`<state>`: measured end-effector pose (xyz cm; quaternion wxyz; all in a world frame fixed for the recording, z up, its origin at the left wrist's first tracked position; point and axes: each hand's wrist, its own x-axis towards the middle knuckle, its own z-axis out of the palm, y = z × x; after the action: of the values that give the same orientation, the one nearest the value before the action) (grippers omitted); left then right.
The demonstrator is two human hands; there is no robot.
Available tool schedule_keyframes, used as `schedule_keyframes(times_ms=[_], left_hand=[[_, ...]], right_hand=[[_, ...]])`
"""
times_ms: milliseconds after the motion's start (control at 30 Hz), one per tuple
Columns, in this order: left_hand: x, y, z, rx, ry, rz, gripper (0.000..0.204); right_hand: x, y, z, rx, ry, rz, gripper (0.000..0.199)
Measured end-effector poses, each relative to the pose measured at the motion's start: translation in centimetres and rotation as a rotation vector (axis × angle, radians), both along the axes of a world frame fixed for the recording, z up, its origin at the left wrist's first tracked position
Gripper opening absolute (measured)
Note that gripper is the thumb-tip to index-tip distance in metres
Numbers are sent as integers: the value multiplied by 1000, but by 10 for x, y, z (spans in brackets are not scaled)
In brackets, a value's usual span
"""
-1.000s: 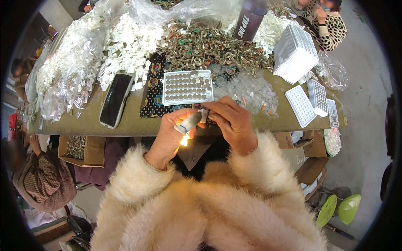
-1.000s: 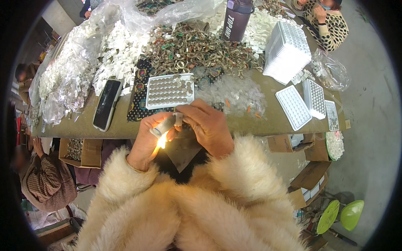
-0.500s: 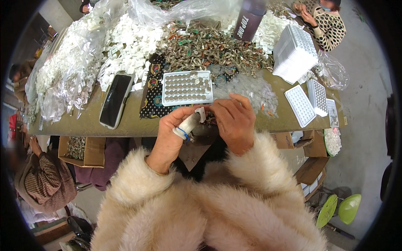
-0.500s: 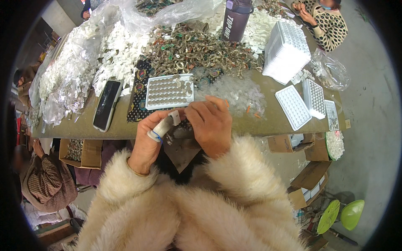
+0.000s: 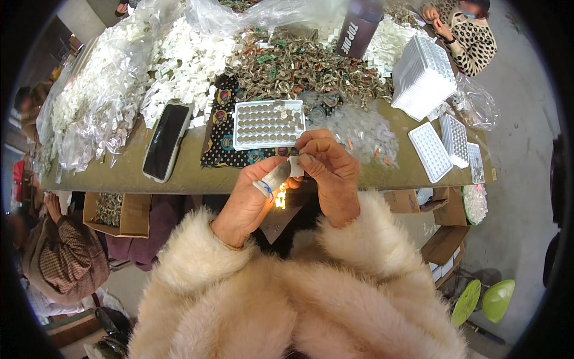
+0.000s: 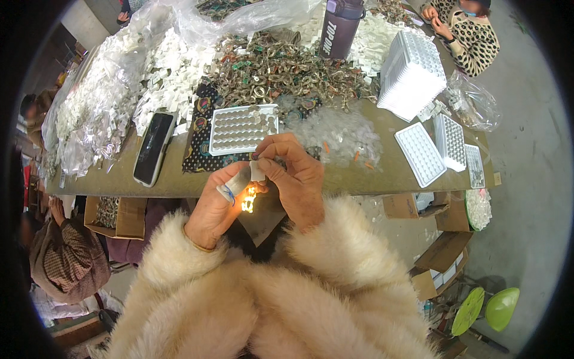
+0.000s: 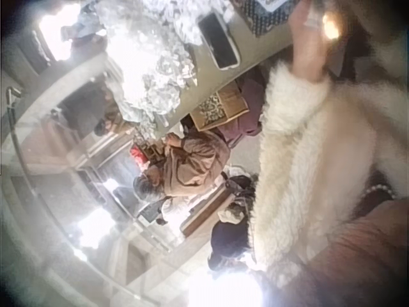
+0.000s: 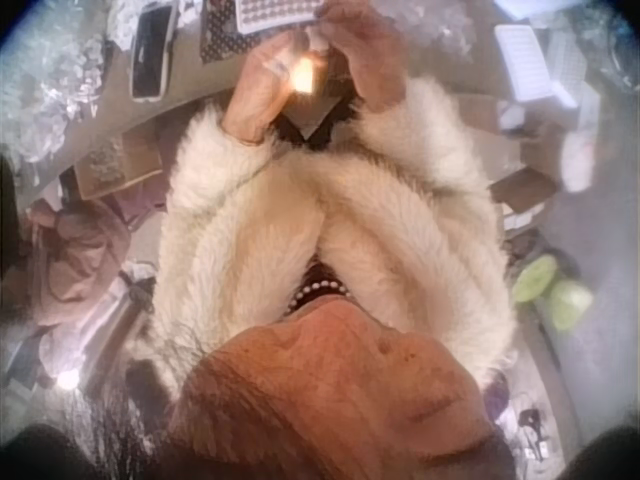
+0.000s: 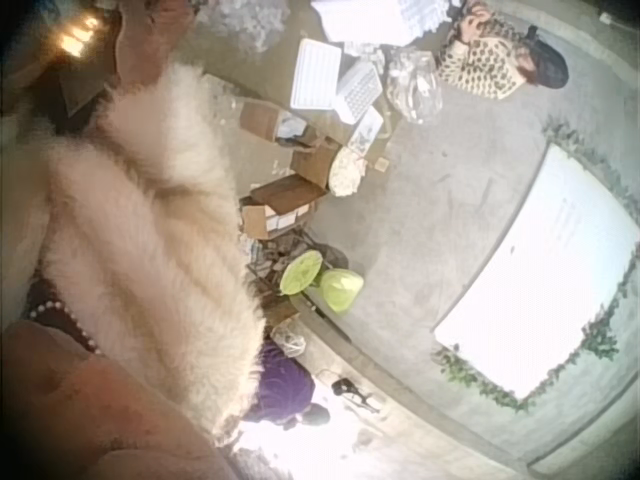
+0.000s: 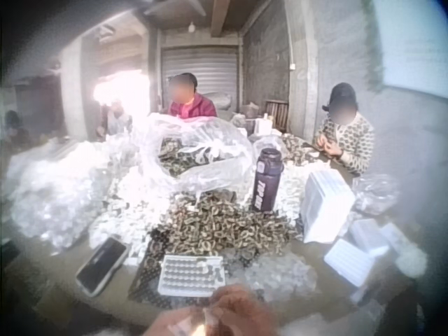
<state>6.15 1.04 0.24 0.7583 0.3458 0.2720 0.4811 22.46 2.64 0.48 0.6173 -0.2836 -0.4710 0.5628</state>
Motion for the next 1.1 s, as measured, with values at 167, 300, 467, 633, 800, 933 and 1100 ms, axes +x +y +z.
schedule_keyframes(times_ms=[167, 300, 467, 633, 800, 933, 1100], left_hand=[[-3, 1, -2, -39, 3, 58, 34], [-6, 3, -5, 17, 75, 38, 33], [-2, 1, -11, -16, 77, 122, 30], [-5, 1, -9, -61, 100, 112, 27], [-4, -1, -8, -79, 73, 113, 24], [-3, -1, -10, -20, 156, 155, 24], [-12, 7, -3, 51, 18, 181, 27]], right_hand=[[2, -1, 0, 31, -13, 51, 1], [6, 2, -1, 89, -169, -14, 3], [5, 3, -3, 91, -273, -7, 4], [8, 1, 4, 31, -239, 81, 7], [13, 1, 8, 292, -551, -50, 8], [8, 4, 5, 443, -726, -138, 10], [19, 33, 10, 660, -1113, -360, 15]])
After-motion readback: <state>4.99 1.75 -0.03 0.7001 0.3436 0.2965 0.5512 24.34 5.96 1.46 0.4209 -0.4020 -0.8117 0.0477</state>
